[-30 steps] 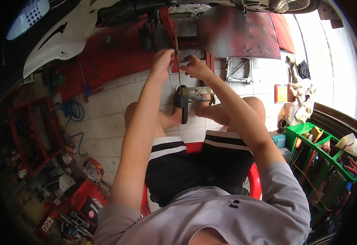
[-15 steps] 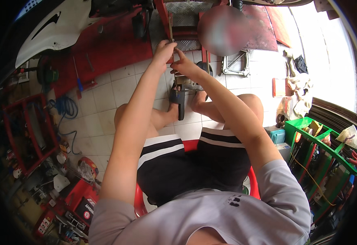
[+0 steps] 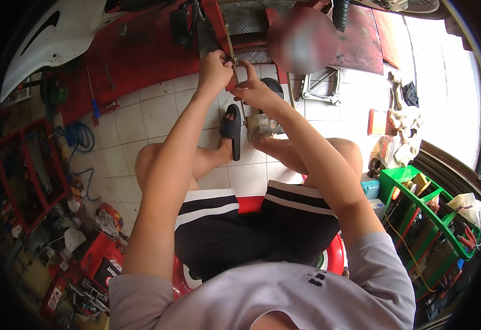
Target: The person sits on a red chair and works on the underside of a white motorcycle elevated on a red lift. They use both hands to manipulate a metal component, possibly a brake or suspension part, and later handle a small metal tool or part.
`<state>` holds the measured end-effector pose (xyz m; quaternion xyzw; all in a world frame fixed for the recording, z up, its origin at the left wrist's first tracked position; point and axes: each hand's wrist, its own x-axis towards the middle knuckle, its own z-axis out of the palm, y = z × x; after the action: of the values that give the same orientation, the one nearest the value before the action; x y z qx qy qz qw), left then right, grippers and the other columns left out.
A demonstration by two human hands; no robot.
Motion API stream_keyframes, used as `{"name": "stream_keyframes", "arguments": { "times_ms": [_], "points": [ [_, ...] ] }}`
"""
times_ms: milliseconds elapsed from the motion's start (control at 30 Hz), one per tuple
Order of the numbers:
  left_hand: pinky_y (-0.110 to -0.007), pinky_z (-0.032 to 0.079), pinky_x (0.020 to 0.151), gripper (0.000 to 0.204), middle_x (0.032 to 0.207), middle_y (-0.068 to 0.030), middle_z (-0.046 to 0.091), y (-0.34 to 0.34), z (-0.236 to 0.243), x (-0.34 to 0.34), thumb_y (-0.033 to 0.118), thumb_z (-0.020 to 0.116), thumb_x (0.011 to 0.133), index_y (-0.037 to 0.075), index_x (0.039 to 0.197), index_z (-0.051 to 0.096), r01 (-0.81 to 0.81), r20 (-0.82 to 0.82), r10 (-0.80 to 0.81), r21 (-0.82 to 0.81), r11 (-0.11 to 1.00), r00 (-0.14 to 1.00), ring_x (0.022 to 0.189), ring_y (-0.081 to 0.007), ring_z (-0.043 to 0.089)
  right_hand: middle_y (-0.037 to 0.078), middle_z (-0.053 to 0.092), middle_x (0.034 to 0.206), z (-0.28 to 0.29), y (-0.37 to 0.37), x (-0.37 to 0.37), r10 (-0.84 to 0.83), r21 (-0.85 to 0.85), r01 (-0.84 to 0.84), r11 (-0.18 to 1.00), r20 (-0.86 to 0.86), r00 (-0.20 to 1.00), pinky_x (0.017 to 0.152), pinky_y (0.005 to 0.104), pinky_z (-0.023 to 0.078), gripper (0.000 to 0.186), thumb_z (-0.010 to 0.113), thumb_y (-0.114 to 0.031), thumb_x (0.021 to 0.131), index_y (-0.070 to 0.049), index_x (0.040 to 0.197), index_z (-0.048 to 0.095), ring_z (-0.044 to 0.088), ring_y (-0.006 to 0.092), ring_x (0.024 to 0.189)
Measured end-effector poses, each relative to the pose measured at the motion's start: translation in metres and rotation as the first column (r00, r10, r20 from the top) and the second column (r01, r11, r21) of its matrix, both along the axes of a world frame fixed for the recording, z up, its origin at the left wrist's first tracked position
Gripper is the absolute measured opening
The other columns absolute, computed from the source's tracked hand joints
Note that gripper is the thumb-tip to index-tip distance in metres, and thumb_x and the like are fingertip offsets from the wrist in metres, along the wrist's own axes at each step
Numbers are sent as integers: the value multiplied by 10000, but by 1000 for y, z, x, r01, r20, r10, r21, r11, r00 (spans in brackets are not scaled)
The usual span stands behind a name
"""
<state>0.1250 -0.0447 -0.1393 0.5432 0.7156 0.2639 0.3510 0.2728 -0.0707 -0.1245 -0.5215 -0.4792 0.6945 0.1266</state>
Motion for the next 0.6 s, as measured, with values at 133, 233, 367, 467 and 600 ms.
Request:
{"name": "stream_keyframes", "arguments": {
  "times_ms": [133,233,367,467,600],
  "points": [
    [-384,528,679,135,772,-174,699,0,1,-4,70,665,789,-19,886,637,38,-53,-37,28,999,998,742,-300,700,142,654,980,2,4,0,9,-5,-9,1000,-38,999,789,343,490,905,644,-163,793,-140,1514,98,604,205,797],
    [-394,527,678,114,766,-184,692,1,0,-3,58,658,784,-11,872,636,49,-92,-42,76,996,995,748,-327,691,132,659,992,-1,3,2,6,7,-6,1000,-91,996,804,348,490,942,649,-172,787,-145,1531,72,611,208,803],
    [-428,528,701,119,788,-193,689,3,-6,-2,69,646,785,-10,875,644,58,-153,-44,90,994,987,771,-360,680,156,679,1035,-10,2,4,73,115,-74,991,6,997,857,375,489,938,646,-226,793,-164,1536,77,647,287,920],
    [-461,523,742,163,828,-232,676,0,-8,-3,105,617,804,-33,887,646,120,-239,-102,63,991,966,818,-402,664,215,670,1091,1,9,8,173,238,-228,944,231,958,928,413,478,793,616,-280,814,-167,1502,238,619,375,1075],
    [-484,520,776,271,863,-281,662,-2,1,4,168,573,852,-67,975,627,193,-272,-207,-77,978,940,856,-436,651,177,665,1127,4,19,29,334,265,-515,815,512,791,956,428,483,456,557,-314,843,-102,1243,607,619,342,1078]
  ]
}}
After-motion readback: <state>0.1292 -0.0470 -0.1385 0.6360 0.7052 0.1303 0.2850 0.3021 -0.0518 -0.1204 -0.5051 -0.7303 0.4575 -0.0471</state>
